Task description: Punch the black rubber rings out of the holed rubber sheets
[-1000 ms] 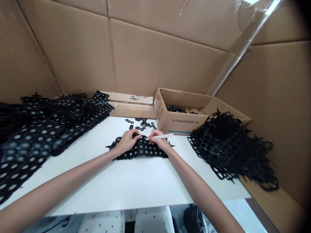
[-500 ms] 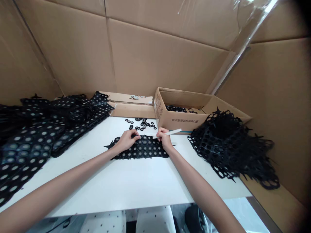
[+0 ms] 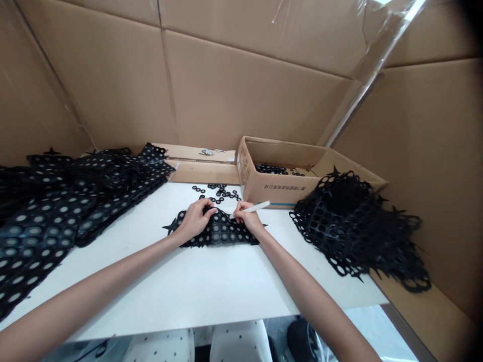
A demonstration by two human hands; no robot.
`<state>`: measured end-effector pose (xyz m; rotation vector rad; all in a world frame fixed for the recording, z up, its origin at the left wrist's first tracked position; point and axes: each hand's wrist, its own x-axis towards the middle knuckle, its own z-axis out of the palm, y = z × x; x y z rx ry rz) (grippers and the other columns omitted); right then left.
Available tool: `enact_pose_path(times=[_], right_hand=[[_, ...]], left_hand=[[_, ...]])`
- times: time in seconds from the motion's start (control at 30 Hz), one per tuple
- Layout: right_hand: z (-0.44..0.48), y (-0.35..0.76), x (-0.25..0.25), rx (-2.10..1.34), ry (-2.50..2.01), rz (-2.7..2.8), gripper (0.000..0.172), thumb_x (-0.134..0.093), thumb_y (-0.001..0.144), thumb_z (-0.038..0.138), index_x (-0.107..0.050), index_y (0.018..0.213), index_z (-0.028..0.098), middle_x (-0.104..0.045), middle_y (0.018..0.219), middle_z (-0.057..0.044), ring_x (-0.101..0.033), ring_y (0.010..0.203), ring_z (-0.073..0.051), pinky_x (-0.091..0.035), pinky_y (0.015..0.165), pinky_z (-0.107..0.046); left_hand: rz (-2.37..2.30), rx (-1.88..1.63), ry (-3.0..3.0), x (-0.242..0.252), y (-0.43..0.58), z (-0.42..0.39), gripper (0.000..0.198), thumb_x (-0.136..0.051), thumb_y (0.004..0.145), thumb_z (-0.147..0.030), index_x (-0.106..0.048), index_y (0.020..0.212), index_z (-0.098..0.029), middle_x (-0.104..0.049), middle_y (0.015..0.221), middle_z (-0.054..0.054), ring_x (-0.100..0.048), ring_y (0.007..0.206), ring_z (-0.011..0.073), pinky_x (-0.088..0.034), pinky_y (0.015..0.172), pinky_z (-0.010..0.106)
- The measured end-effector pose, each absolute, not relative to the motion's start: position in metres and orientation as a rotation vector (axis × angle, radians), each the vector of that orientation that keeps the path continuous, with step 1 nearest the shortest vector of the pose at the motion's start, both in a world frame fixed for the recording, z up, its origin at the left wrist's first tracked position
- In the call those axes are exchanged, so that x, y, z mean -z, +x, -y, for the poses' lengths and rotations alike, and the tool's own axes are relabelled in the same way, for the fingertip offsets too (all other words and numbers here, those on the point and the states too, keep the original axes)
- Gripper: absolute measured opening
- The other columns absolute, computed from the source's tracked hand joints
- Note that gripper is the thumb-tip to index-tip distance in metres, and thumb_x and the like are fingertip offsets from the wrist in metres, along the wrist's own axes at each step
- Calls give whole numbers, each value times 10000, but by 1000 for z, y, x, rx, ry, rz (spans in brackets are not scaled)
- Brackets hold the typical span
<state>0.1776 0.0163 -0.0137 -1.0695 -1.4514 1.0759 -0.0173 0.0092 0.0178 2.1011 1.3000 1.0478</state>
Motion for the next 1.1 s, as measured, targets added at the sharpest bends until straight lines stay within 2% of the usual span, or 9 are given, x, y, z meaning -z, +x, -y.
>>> enact_pose_path(times=[0.17, 0.33, 0.43, 0.67, 0.9, 1.1], right_hand=[[-15, 176, 15, -1066, -1068, 1464, 87, -509, 602, 135, -464, 534, 165, -470, 410, 45, -369, 397, -85, -252, 430, -198], [-14, 176, 12, -1029, -1053, 1456, 110, -503, 600, 129, -451, 510, 165, -451, 400, 45, -370, 405, -85, -260, 441, -199], [-14, 176, 10, -1006, -1036, 1440, 110, -504, 603, 136, -451, 512, 166, -440, 398, 47, -359, 399, -83, -254, 438, -200], [-9, 179, 8, -928, -1027, 1474, 92, -511, 622, 134, -477, 542, 163, -456, 436, 46, -386, 423, -86, -281, 451, -198], [-12, 187, 7, -1089, -1053, 1562, 75, -606, 627, 170, -534, 623, 150, -507, 478, 41, -448, 443, -91, -316, 456, -191], [-2, 188, 0, -1084, -1023, 1550, 113, -626, 639, 214, -537, 649, 144, -526, 510, 36, -474, 480, -95, -342, 483, -191]], left_hand=[[-1297, -1045, 2086, -18, -22, -14, 156, -488, 780, -319, -553, 768, -177, -626, 818, 19, -556, 801, 170, -402, 770, 285], [-1161, -630, 1948, -16, -34, -37, 231, -573, 682, -384, -617, 700, -158, -655, 698, 20, -578, 684, 175, -423, 667, 263], [-1085, -528, 1932, -15, -29, -46, 275, -598, 650, -411, -659, 723, -154, -677, 709, 33, -593, 670, 178, -429, 644, 256], [-1061, -683, 1867, -3, 1, -48, 260, -662, 603, -385, -667, 672, -135, -677, 678, 53, -594, 643, 171, -440, 633, 262], [-1133, -770, 2020, 0, 1, -38, 156, -588, 678, -300, -643, 664, -155, -665, 715, 36, -591, 719, 170, -427, 724, 285], [-1220, -751, 2054, -4, 5, -31, 206, -634, 651, -345, -638, 725, -152, -663, 788, 53, -583, 785, 194, -416, 744, 303]])
